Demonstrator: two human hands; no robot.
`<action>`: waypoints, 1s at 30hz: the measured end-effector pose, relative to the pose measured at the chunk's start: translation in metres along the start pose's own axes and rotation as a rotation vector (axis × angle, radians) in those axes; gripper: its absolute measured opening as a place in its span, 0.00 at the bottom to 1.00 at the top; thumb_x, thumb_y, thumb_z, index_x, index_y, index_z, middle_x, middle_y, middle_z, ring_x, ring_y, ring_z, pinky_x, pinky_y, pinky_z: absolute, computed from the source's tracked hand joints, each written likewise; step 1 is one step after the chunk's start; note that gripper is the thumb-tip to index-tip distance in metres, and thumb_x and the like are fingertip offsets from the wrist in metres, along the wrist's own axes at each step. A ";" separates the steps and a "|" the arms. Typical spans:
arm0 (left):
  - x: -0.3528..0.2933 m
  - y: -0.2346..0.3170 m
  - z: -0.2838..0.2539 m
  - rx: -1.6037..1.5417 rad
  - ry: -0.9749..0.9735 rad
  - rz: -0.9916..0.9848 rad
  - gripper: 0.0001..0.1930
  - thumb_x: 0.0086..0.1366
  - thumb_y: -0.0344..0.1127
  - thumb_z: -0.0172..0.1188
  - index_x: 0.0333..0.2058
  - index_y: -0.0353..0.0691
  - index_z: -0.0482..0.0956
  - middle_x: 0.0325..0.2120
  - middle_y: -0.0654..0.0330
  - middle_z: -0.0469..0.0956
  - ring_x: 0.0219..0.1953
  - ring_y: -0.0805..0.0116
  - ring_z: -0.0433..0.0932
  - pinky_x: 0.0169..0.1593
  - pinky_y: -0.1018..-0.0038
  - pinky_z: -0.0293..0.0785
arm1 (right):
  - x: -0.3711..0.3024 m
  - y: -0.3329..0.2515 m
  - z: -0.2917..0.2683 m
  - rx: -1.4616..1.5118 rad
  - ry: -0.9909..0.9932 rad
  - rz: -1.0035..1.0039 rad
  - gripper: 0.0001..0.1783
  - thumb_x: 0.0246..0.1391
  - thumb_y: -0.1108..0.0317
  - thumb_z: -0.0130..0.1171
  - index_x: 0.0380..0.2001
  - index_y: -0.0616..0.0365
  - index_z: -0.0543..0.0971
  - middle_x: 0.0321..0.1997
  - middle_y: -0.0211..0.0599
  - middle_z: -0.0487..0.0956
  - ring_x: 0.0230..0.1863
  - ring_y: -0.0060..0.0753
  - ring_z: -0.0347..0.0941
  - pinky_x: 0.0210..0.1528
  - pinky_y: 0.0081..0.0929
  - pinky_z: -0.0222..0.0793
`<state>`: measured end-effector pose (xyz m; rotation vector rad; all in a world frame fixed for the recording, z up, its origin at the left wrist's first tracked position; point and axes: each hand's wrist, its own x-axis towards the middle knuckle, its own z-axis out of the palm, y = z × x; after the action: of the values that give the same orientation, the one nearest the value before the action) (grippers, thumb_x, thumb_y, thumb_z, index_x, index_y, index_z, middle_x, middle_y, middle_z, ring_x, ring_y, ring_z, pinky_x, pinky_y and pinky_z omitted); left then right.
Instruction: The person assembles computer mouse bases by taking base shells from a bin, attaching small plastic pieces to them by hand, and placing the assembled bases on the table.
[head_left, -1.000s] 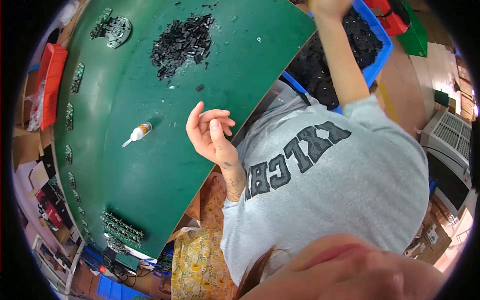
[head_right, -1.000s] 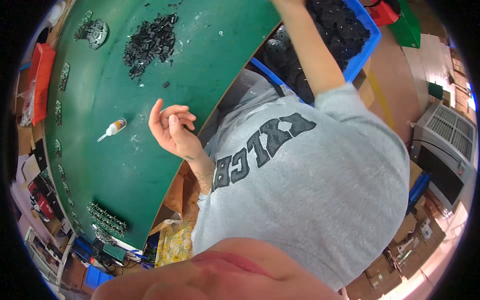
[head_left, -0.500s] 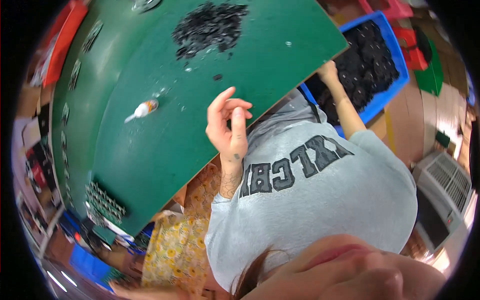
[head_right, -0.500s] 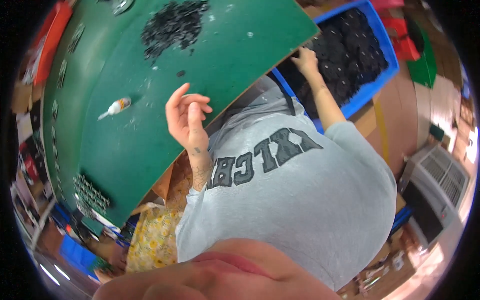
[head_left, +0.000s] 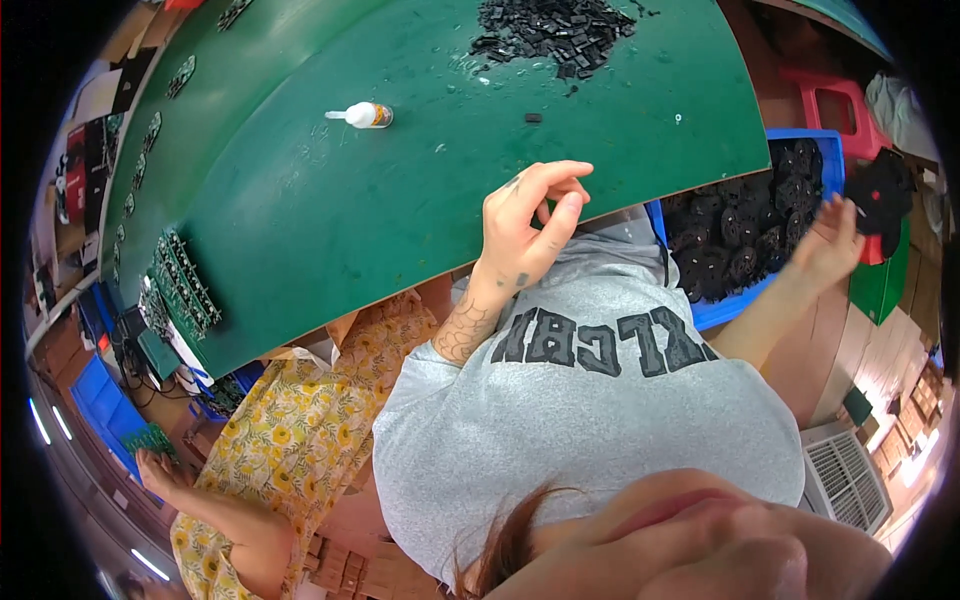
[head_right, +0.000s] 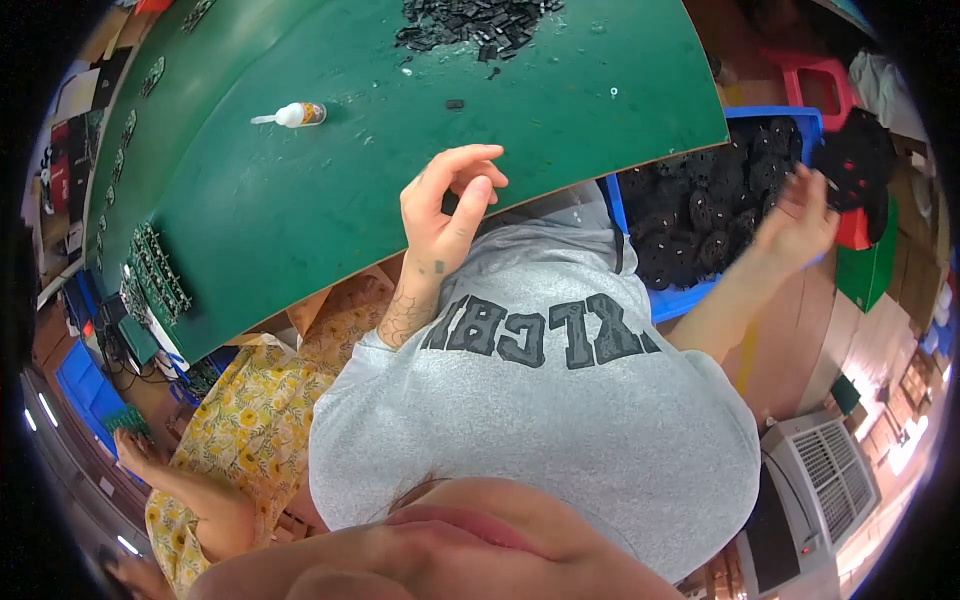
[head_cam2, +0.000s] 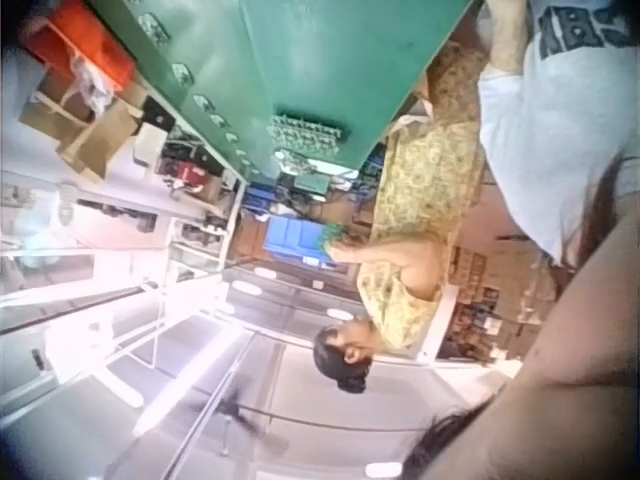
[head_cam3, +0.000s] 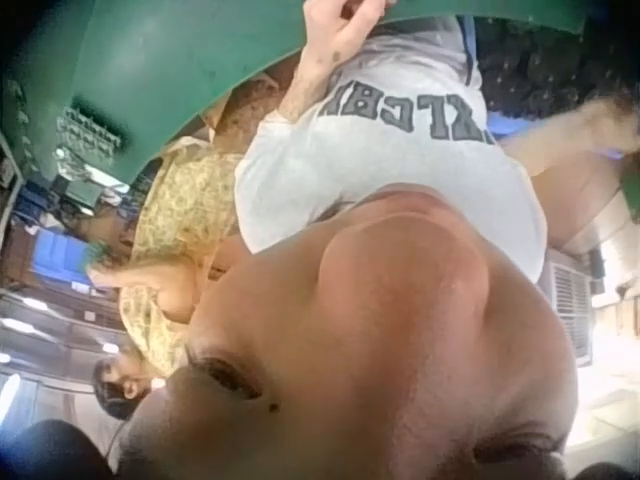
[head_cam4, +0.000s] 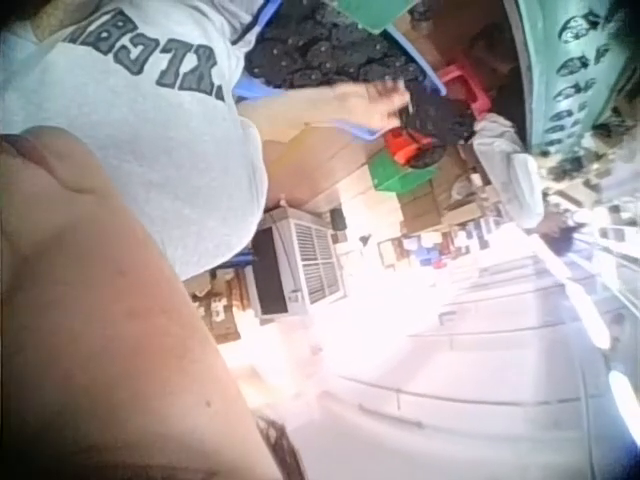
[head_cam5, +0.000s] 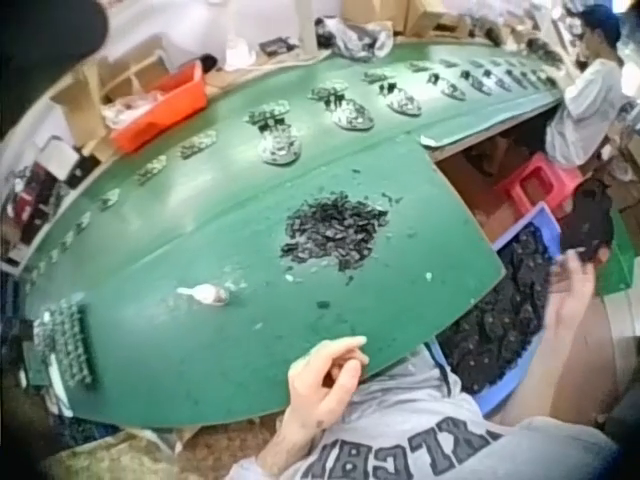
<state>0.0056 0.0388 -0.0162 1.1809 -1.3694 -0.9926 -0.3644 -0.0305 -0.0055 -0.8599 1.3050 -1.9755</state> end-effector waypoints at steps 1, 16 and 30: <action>0.000 0.002 -0.001 -0.006 -0.027 -0.017 0.14 0.58 0.29 0.52 0.43 0.33 0.72 0.27 0.59 0.77 0.24 0.78 0.73 0.27 0.84 0.67 | -0.026 0.001 0.035 0.042 -0.163 0.113 0.05 0.47 0.78 0.56 0.30 0.67 0.76 0.30 0.44 0.78 0.32 0.34 0.76 0.37 0.24 0.74; -0.012 -0.006 -0.005 -0.770 0.766 -0.072 0.19 0.58 0.33 0.49 0.48 0.35 0.64 0.37 0.57 0.72 0.37 0.67 0.73 0.40 0.72 0.73 | -0.128 0.031 0.211 -0.502 -1.263 -0.031 0.15 0.40 0.75 0.63 0.36 0.59 0.78 0.28 0.30 0.74 0.25 0.18 0.69 0.27 0.15 0.64; -0.013 -0.012 -0.004 -0.712 0.672 -0.038 0.17 0.58 0.31 0.48 0.46 0.33 0.65 0.38 0.57 0.72 0.38 0.68 0.73 0.41 0.73 0.73 | -0.116 0.041 0.244 -0.737 -1.453 -0.191 0.08 0.39 0.69 0.61 0.22 0.62 0.75 0.24 0.37 0.74 0.27 0.38 0.72 0.33 0.30 0.68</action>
<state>0.0108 0.0498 -0.0296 0.8619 -0.4003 -0.8805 -0.0966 -0.0848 0.0092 -2.1879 0.9174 -0.4202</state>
